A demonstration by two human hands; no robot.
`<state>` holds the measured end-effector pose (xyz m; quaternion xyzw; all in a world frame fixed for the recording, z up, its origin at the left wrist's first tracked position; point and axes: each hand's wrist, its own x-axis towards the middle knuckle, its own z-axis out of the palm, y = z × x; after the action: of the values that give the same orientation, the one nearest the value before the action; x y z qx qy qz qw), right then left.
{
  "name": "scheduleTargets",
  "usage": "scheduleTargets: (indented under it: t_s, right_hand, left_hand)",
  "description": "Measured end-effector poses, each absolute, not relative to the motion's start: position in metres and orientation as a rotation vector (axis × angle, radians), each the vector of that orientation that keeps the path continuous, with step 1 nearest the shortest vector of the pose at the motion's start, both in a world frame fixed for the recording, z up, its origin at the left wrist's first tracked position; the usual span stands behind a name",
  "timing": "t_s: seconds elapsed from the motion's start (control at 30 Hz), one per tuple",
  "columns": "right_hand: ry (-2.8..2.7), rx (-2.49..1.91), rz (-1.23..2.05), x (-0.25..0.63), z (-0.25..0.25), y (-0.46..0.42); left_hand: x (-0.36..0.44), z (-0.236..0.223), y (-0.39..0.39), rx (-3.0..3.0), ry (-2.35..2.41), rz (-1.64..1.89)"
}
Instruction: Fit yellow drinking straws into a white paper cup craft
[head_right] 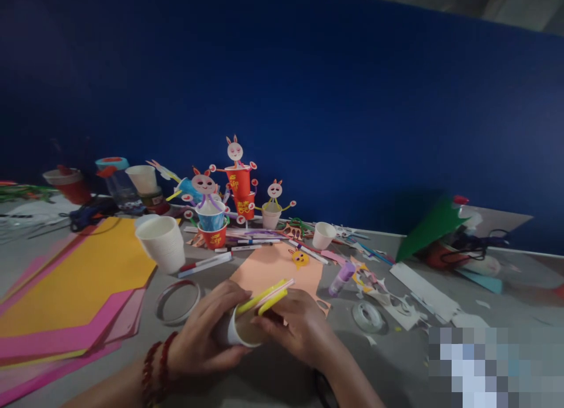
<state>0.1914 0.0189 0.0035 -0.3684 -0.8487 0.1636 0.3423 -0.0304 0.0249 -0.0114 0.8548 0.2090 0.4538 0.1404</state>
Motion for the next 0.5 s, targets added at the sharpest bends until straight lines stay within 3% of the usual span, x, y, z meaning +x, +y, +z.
scheduleTargets:
  t_s: [0.2, 0.5]
  right_hand:
    - [-2.168, -0.860, 0.408, 0.189, 0.002, 0.020]
    - [-1.594, -0.954, 0.947, 0.184, -0.001, 0.026]
  left_hand:
    - [-0.034, -0.011, 0.028, 2.404, 0.662, 1.353]
    - [-0.026, -0.023, 0.025, 1.943, 0.873, 1.115]
